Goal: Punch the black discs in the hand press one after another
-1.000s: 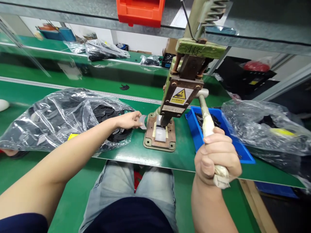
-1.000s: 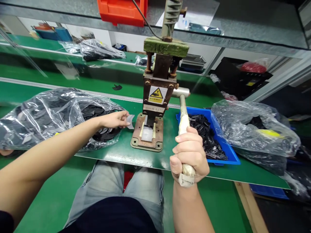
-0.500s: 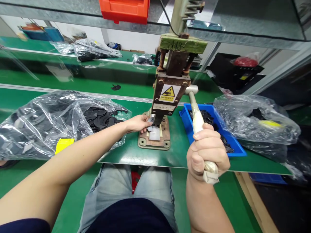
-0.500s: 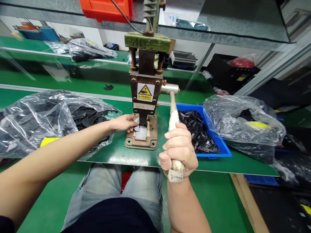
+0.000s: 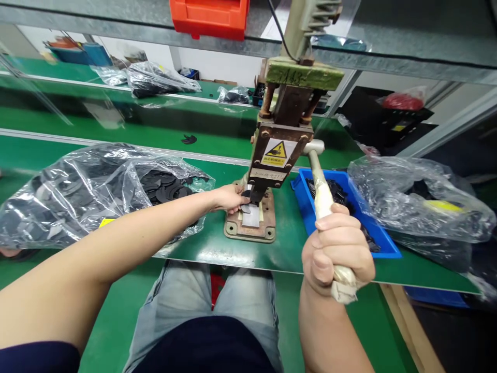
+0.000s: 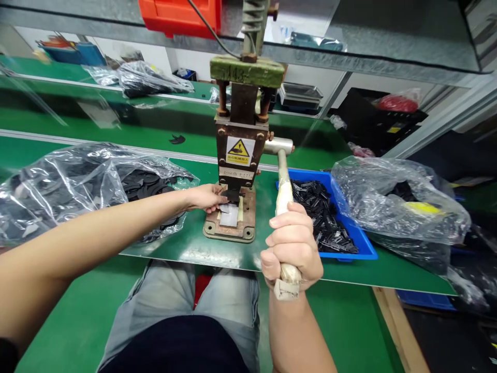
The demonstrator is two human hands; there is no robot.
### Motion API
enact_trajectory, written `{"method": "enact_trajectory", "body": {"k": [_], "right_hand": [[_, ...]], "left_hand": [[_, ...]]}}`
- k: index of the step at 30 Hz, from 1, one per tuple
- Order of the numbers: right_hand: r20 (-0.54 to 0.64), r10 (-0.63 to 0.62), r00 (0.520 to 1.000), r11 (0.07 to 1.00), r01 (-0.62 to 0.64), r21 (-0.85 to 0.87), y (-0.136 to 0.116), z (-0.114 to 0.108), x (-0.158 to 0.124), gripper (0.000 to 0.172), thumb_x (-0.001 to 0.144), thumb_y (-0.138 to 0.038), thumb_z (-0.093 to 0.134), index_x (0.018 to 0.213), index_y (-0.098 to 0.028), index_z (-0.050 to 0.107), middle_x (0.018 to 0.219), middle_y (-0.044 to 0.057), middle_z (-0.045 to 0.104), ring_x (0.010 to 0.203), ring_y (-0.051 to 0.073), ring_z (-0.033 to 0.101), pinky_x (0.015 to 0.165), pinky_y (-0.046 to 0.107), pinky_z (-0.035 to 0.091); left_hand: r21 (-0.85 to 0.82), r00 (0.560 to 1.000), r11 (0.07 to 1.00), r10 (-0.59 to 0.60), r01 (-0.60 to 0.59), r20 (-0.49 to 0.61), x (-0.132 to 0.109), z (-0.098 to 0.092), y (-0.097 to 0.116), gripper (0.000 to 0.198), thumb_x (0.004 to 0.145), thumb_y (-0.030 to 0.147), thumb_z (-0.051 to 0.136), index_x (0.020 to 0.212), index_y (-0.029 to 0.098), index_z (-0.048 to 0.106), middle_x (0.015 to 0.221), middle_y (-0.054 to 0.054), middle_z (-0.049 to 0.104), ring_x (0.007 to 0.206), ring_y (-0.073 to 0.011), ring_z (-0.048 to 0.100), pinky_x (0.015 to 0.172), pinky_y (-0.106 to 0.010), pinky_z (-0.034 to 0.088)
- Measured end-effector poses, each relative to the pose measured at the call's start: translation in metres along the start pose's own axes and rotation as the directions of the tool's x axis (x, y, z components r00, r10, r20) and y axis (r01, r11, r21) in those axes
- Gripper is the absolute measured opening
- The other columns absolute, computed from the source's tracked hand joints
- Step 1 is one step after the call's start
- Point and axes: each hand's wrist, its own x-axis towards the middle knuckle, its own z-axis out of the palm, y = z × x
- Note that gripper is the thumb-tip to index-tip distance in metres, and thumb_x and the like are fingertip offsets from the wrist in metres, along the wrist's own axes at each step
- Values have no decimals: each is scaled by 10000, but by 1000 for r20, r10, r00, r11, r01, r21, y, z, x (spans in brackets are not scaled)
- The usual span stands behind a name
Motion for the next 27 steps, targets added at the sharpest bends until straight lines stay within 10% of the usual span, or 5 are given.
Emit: {"method": "enact_trajectory", "body": {"k": [3, 7, 12, 18, 27], "right_hand": [[25, -7, 1000, 1000, 7, -8, 1, -2, 1, 272, 860, -373, 708, 652, -268, 567, 632, -52, 576, 758, 177, 648, 980, 597, 547], [11, -7, 1000, 1000, 7, 6, 2, -1, 1, 285, 846, -372, 722, 637, -261, 563, 620, -50, 573, 746, 176, 647, 987, 598, 538], [-54, -8, 999, 1000, 9, 24, 4, 4, -1, 365, 842, -403, 739, 592, -251, 521, 605, -47, 567, 734, 171, 648, 974, 591, 546], [-63, -13, 998, 1000, 15, 18, 6, 4, -1, 401, 833, -417, 763, 589, -241, 499, 603, -47, 577, 733, 173, 650, 970, 607, 547], [-97, -41, 994, 999, 44, 22, 8, 9, 0, 425, 833, -419, 753, 577, -237, 467, 581, -55, 554, 700, 157, 633, 936, 567, 552]], "left_hand": [[62, 992, 996, 53, -60, 112, -12, -22, 7, 163, 834, 305, 728, 876, 195, 615, 741, -7, 690, 594, -122, 618, 539, -220, 476], [386, 982, 908, 187, -165, -20, -38, -77, 5, 233, 878, 378, 651, 998, 181, 682, 967, -46, 758, 799, -159, 679, 707, -253, 515], [866, 988, 500, 144, -26, -54, -65, -126, -26, 360, 889, 379, 625, 1188, 202, 722, 1227, -89, 749, 1126, -268, 676, 979, -344, 503], [980, 998, 199, 51, -31, 21, -54, -121, -45, 543, 898, 486, 655, 1366, 212, 673, 1348, -149, 693, 1272, -351, 611, 1084, -425, 455], [958, 996, 286, -65, -37, 58, -23, -116, -46, 546, 819, 522, 727, 1269, 216, 685, 1248, -145, 702, 1061, -312, 701, 869, -348, 534]]}}
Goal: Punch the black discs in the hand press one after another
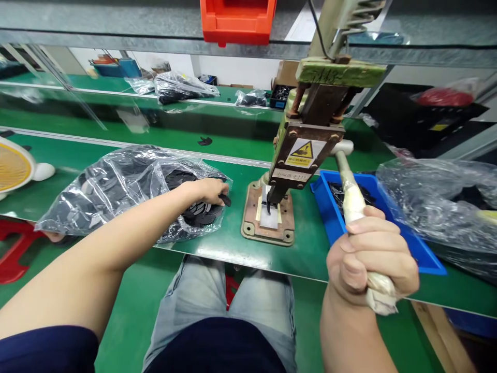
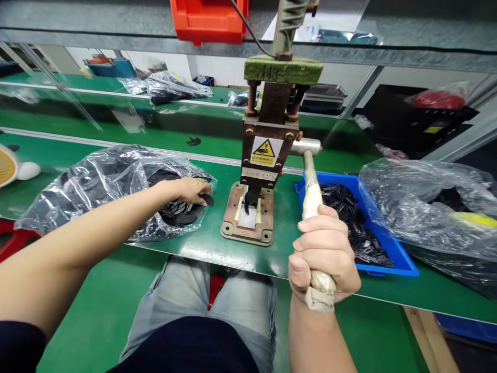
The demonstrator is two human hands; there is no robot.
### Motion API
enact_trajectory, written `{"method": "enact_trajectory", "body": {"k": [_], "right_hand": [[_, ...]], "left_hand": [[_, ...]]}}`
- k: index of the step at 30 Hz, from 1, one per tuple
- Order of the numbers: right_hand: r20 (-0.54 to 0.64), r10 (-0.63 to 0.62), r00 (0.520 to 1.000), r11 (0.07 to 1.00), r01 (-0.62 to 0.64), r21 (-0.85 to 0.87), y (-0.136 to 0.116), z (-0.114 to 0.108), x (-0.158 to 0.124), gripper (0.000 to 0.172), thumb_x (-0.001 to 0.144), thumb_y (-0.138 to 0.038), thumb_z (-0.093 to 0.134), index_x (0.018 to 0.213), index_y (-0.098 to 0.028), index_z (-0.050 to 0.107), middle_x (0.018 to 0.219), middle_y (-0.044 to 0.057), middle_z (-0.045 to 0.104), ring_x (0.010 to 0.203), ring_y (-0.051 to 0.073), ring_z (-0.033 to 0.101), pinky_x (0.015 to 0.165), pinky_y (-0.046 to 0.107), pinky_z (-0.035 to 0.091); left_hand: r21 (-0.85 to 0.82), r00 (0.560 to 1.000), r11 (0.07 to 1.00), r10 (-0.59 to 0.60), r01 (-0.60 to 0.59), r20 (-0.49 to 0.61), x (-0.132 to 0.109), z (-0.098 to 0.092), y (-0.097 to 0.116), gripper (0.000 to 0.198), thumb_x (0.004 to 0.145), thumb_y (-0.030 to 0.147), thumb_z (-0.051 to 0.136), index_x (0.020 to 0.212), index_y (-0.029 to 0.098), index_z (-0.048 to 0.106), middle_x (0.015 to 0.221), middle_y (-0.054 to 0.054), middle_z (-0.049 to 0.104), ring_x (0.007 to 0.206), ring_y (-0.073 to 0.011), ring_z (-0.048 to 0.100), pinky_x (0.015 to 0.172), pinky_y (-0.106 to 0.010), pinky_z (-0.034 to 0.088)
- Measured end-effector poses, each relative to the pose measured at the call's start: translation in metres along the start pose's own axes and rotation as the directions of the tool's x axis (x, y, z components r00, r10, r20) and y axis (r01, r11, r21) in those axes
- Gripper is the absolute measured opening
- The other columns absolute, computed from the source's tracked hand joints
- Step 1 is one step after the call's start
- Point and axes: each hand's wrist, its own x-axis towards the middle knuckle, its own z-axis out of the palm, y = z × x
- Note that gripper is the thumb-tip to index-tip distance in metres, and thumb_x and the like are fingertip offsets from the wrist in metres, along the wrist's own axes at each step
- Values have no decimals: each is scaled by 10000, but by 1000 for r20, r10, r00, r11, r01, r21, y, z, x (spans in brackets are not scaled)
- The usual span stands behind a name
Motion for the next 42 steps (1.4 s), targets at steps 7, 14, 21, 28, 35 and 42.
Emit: {"method": "enact_trajectory", "body": {"k": [7, 14, 21, 28, 35, 42], "right_hand": [[0, -15, 1000, 1000, 15, -13, 1, 0, -2, 439, 855, -417, 737, 577, -229, 454, 582, -54, 542, 719, 147, 640, 957, 558, 553], [-53, -60, 997, 998, 61, 16, 6, 5, -2, 433, 836, -447, 738, 574, -241, 461, 537, -58, 463, 676, 138, 606, 937, 513, 572], [-37, -43, 998, 999, 43, -26, 4, 3, -1, 416, 841, -465, 730, 590, -252, 477, 538, -61, 470, 670, 147, 605, 934, 545, 575], [-50, -29, 998, 999, 29, -18, 4, 4, -3, 470, 834, -453, 733, 563, -236, 417, 544, -56, 461, 679, 147, 605, 932, 530, 558], [-124, -39, 992, 999, 40, 1, 7, 10, -1, 453, 806, -443, 730, 542, -243, 422, 506, -55, 399, 624, 145, 560, 894, 510, 569], [-157, -61, 986, 997, 68, 39, 8, 16, 0, 378, 830, -425, 742, 591, -262, 498, 517, -61, 389, 620, 133, 559, 889, 499, 566]], "left_hand": [[-147, 993, 989, 0, -18, -120, -2, 1, 6, 471, 1005, 479, 445, 1252, 143, 664, 1257, -187, 713, 1135, -324, 685, 999, -412, 510], [-850, 987, 504, 33, -152, -157, -11, 3, 51, 298, 966, 471, 567, 1012, 184, 637, 982, -73, 753, 807, -185, 708, 729, -304, 567], [-950, 977, 238, -23, -202, -213, 11, 12, 93, 179, 926, 264, 727, 928, 157, 585, 751, 3, 677, 591, -114, 673, 619, -251, 562], [-965, 982, 221, -93, -141, -165, 19, 10, 99, 218, 920, 246, 770, 854, 148, 586, 671, 16, 666, 514, -96, 654, 538, -207, 542], [-979, 997, 203, -75, 19, 4, 31, 5, 95, 270, 875, 257, 825, 798, 154, 588, 615, -8, 682, 520, -116, 682, 553, -208, 590], [-985, 986, 33, -23, 167, 167, 30, 2, 96, 282, 853, 305, 855, 847, 148, 620, 701, -83, 752, 606, -164, 756, 592, -212, 621]]}}
